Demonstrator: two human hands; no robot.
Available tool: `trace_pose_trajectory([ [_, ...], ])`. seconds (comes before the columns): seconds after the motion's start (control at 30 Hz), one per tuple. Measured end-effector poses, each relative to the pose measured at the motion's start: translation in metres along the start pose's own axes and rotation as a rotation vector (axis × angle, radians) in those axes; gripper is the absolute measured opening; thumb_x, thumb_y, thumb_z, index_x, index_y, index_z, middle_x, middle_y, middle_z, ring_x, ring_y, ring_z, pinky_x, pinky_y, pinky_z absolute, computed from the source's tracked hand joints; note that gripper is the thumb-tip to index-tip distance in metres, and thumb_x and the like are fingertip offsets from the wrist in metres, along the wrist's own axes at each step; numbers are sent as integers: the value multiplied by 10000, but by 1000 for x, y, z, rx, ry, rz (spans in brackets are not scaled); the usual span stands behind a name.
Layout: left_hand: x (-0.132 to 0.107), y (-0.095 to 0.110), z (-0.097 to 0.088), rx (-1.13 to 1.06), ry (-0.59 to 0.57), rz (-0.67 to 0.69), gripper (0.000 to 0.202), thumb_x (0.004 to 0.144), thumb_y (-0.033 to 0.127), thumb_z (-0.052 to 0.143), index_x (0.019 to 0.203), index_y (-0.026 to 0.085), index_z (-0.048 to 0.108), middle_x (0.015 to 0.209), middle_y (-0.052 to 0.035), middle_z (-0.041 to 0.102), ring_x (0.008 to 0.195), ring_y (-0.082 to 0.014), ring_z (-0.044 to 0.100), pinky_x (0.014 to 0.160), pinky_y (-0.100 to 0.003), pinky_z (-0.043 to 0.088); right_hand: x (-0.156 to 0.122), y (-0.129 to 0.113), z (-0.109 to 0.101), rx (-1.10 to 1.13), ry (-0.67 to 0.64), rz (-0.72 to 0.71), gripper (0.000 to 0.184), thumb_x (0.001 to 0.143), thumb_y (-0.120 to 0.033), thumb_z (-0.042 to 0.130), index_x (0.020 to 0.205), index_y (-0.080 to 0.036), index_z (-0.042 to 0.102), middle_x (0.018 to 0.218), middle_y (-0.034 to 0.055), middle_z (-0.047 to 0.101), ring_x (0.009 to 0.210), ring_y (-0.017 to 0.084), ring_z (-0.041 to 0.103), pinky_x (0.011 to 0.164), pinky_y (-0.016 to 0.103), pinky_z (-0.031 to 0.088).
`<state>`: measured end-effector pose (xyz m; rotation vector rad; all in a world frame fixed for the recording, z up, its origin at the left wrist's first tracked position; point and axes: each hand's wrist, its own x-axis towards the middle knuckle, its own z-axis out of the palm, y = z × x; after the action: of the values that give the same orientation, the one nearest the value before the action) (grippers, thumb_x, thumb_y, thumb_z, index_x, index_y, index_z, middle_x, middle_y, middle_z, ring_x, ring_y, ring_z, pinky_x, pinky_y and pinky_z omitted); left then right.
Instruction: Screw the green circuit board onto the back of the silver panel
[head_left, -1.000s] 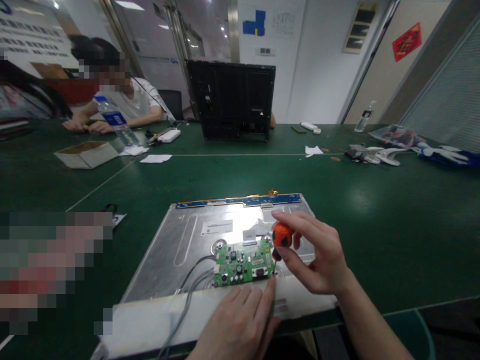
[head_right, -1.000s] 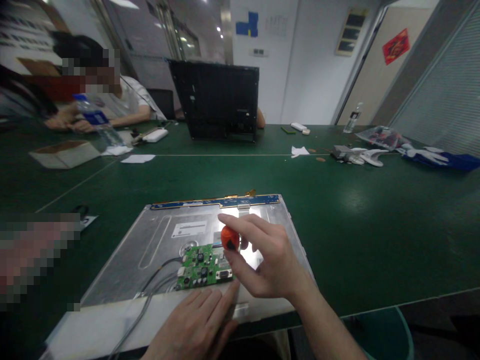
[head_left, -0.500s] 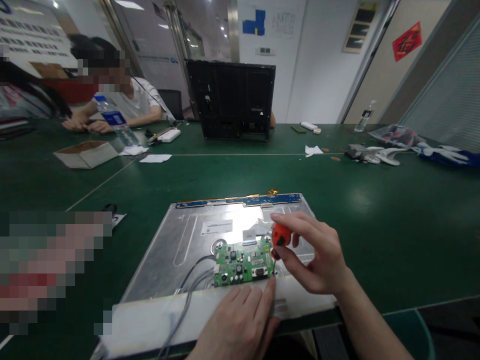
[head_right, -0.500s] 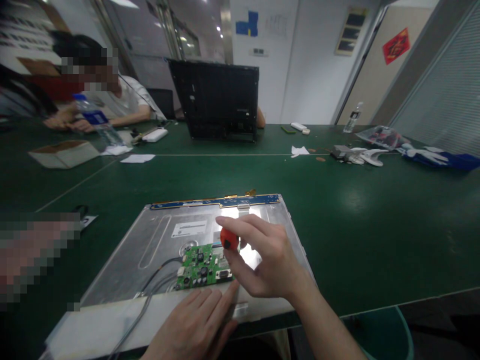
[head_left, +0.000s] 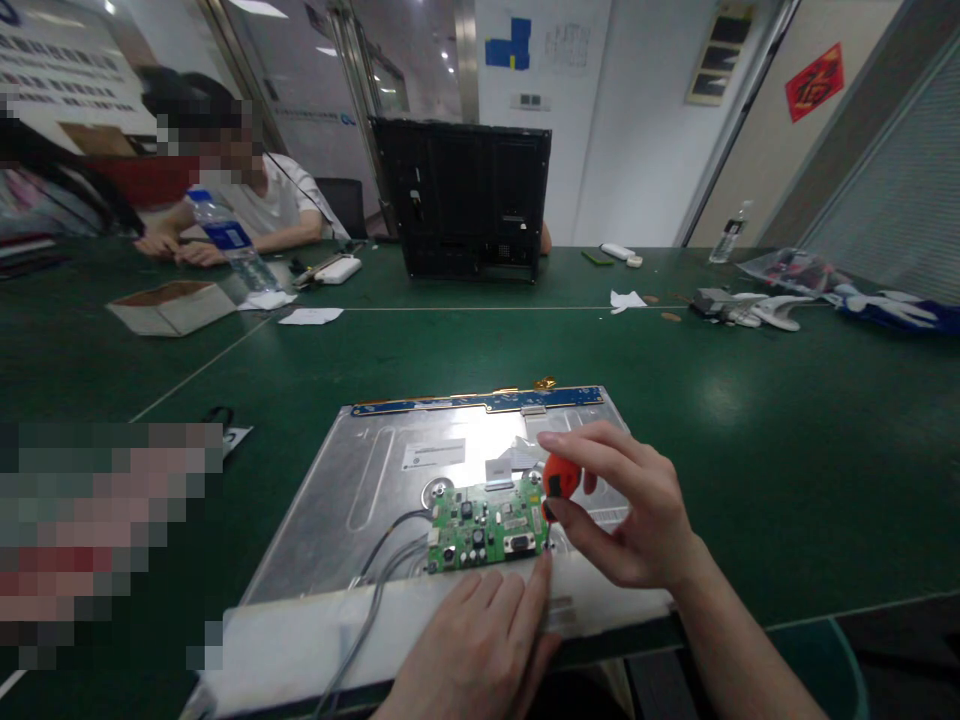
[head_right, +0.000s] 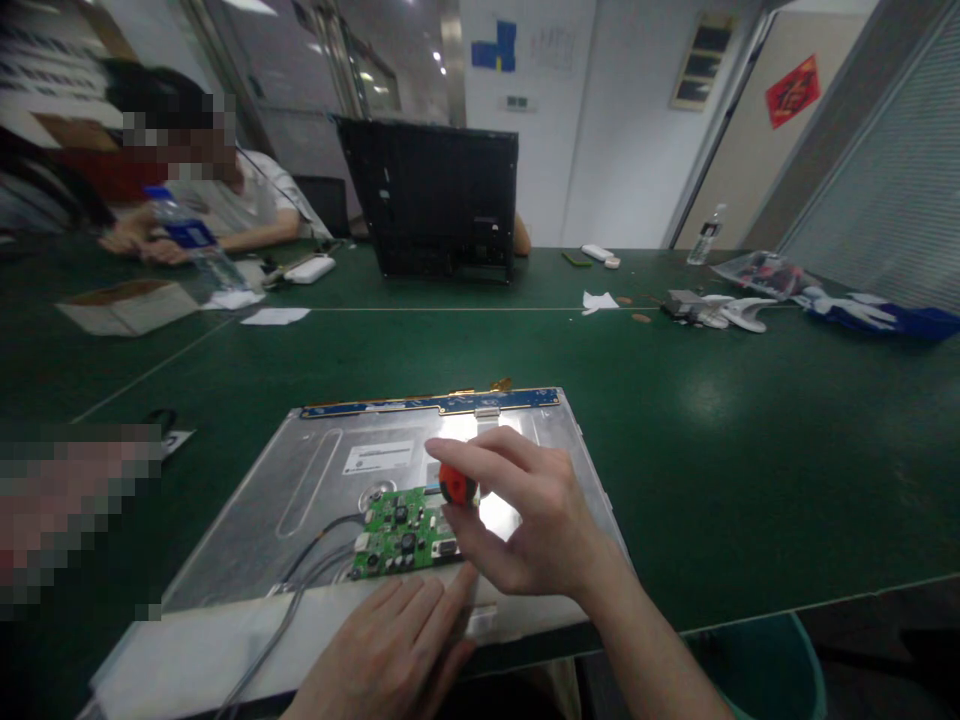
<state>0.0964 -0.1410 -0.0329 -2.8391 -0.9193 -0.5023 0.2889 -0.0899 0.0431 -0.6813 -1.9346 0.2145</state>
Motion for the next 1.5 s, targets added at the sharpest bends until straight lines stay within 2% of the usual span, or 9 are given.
trace_pose_trajectory([
  [0.1, 0, 0, 0, -10, -8, -4, 374, 994, 238, 309, 1272, 60, 485, 832, -93, 639, 697, -233, 632, 621, -369, 546, 0, -1, 0, 21, -3, -4, 495, 776, -68, 579, 1260, -149, 516, 922, 26, 628, 763, 114, 561, 642, 240, 498],
  [0.3, 2, 0, -3, -15, -4, 2, 384, 987, 224, 308, 1285, 47, 475, 836, -100, 640, 698, -233, 631, 613, -362, 542, 0, 1, 2, -32, 31, -22, 412, 795, -178, 702, 1187, -193, 576, 954, 26, 605, 780, 101, 570, 643, 218, 504],
  [0.57, 1, 0, 1, -20, -1, -9, 382, 990, 230, 314, 1292, 57, 473, 840, -93, 639, 707, -234, 629, 626, -374, 540, -1, 0, 0, -20, 5, -1, 527, 805, -90, 557, 1318, -189, 486, 971, 41, 612, 773, 128, 561, 616, 255, 513],
  [0.7, 1, -1, 0, -18, -16, -3, 390, 994, 227, 299, 1293, 44, 470, 844, -104, 642, 708, -236, 628, 624, -376, 541, 0, 0, 1, -44, 12, -20, 479, 803, -140, 617, 1264, -194, 500, 923, 29, 625, 737, 130, 569, 614, 260, 521],
  [0.8, 2, -1, -1, -14, -16, -2, 395, 995, 236, 311, 1304, 40, 461, 852, -109, 645, 715, -235, 630, 628, -366, 541, 0, 1, 2, -68, 32, -24, 447, 810, -180, 671, 1233, -230, 536, 984, 35, 603, 745, 115, 574, 611, 249, 526],
  [0.93, 3, -1, -1, -7, -17, -5, 388, 992, 223, 311, 1301, 40, 459, 850, -107, 643, 710, -237, 630, 620, -370, 543, -2, 1, 3, -74, 30, -5, 428, 831, -150, 631, 1246, -232, 567, 1024, 47, 554, 788, 112, 575, 624, 246, 530],
  [1.1, 2, 0, 0, -16, -28, -3, 380, 991, 222, 313, 1289, 43, 465, 845, -101, 640, 715, -241, 631, 624, -384, 550, -2, 0, 1, -66, 11, -13, 481, 810, -98, 565, 1282, -178, 528, 1043, 70, 594, 843, 134, 581, 629, 251, 527],
  [1.33, 1, 0, -2, -11, -25, -11, 386, 996, 239, 311, 1301, 63, 469, 866, -106, 650, 728, -226, 629, 643, -355, 542, -2, 2, 3, -83, 72, -27, 422, 804, -195, 670, 1192, -207, 504, 811, 4, 644, 684, 129, 609, 560, 238, 523],
  [1.5, 1, 0, -1, -14, -5, -13, 386, 1003, 243, 301, 1292, 59, 481, 836, -95, 640, 705, -229, 624, 632, -364, 535, -8, 3, 5, 33, 96, 41, 449, 789, -167, 671, 1187, -208, 469, 866, 14, 648, 660, 118, 613, 571, 247, 531],
])
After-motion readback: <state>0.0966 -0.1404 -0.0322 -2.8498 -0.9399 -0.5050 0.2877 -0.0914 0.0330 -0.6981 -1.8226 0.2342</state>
